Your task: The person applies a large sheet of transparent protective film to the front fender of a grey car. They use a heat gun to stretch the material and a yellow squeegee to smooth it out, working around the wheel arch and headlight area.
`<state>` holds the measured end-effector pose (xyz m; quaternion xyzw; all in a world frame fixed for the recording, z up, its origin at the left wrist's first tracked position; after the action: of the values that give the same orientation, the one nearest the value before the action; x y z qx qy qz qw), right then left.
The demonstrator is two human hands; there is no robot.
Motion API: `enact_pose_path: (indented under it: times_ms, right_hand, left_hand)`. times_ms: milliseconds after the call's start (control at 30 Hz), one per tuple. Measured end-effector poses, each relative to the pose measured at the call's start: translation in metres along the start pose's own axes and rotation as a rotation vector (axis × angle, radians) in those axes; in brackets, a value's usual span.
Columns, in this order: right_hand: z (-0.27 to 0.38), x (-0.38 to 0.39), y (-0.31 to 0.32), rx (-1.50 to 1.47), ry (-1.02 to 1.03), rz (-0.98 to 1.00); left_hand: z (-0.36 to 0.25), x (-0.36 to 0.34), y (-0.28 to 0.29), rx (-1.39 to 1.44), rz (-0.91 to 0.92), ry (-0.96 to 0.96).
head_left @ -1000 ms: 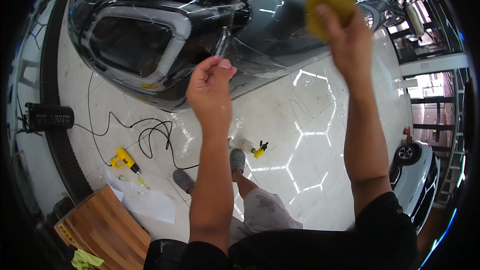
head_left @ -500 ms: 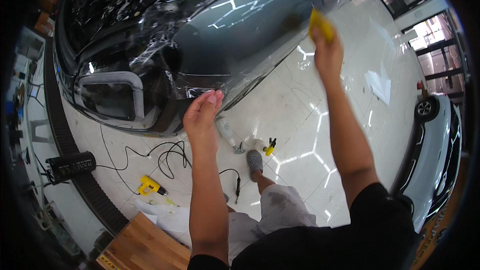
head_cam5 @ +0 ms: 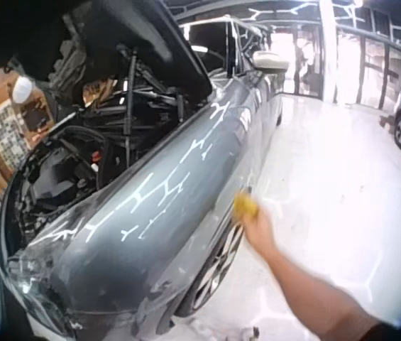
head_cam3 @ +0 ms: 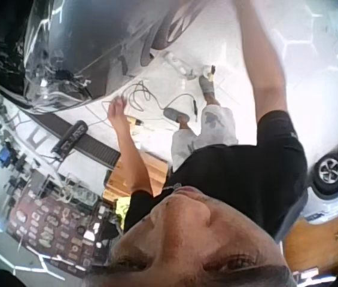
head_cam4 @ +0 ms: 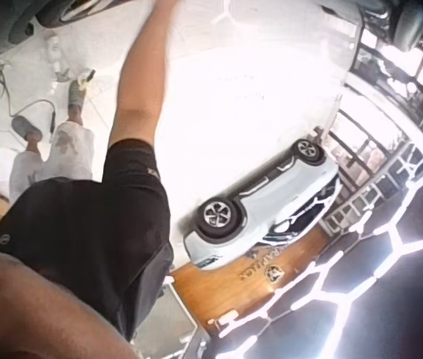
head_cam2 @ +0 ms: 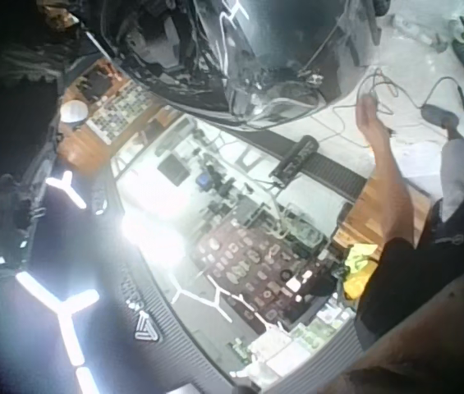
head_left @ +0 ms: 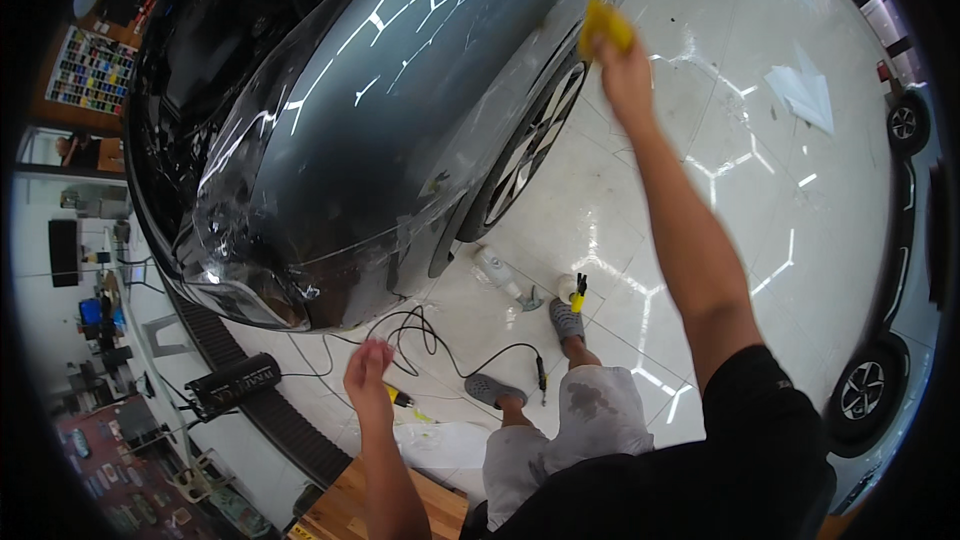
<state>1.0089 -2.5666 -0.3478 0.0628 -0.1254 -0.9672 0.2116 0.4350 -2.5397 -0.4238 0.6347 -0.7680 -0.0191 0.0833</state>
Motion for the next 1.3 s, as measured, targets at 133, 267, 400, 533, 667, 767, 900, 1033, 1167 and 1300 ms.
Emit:
enact_pose_path:
  times_ms: [133,267,400,533,667,767,900,1033,1167,1300]
  right_hand:
    - [0.006,-0.021,-0.012,-0.019,0.143,-0.213]
    - [-0.014,0.232,-0.151,0.313,0.372,0.539]
    - [-0.056,0.254,-0.141,0.166,0.354,0.711]
    - [-0.042,0.007,-0.020,-0.163,0.051,0.054]
    - [-0.002,-0.007,-0.022,-0.029,0.346,-0.331]
    - [-0.025,0.134,-0.127,0.155,0.105,0.325]
    - [-0.061,0.271,-0.141,0.096,0.428,0.663]
    - [-0.041,0.067,-0.040,-0.133,-0.082,0.163]
    - [0.072,-0.105,0.050,0.180,0.310,-0.133]
    - [0.096,0.023,-0.050,0.488,0.244,-0.093]
  left_hand:
    - [0.027,0.073,0.076,-0.326,-0.028,0.258]
    - [0.074,0.123,0.086,-0.327,0.059,0.412]
    - [0.085,0.147,0.033,-0.781,0.683,0.180]
    - [0.114,0.221,0.060,-0.839,0.668,0.461]
    - [0.122,0.240,0.072,-1.068,0.967,0.385]
    - [0.129,0.247,0.077,-1.029,1.082,0.155]
    - [0.132,0.222,0.081,-0.869,0.792,0.543]
    - [0.136,0.243,0.129,-0.806,0.805,0.374]
    - [0.135,0.245,0.149,-0.806,0.512,0.651]
    - [0.134,0.254,0.136,-1.044,0.935,0.035]
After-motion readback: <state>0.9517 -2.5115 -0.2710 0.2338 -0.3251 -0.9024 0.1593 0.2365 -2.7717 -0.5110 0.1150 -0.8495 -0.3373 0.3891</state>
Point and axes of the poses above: each hand's wrist, its own x-axis away from the middle knuckle, its own y-axis out of the back of the hand, z = x × y, the point moved 8 cm from there along -x, towards the middle knuckle, and after that the axes turned 15 degrees about -y, right-handed, at the moved point
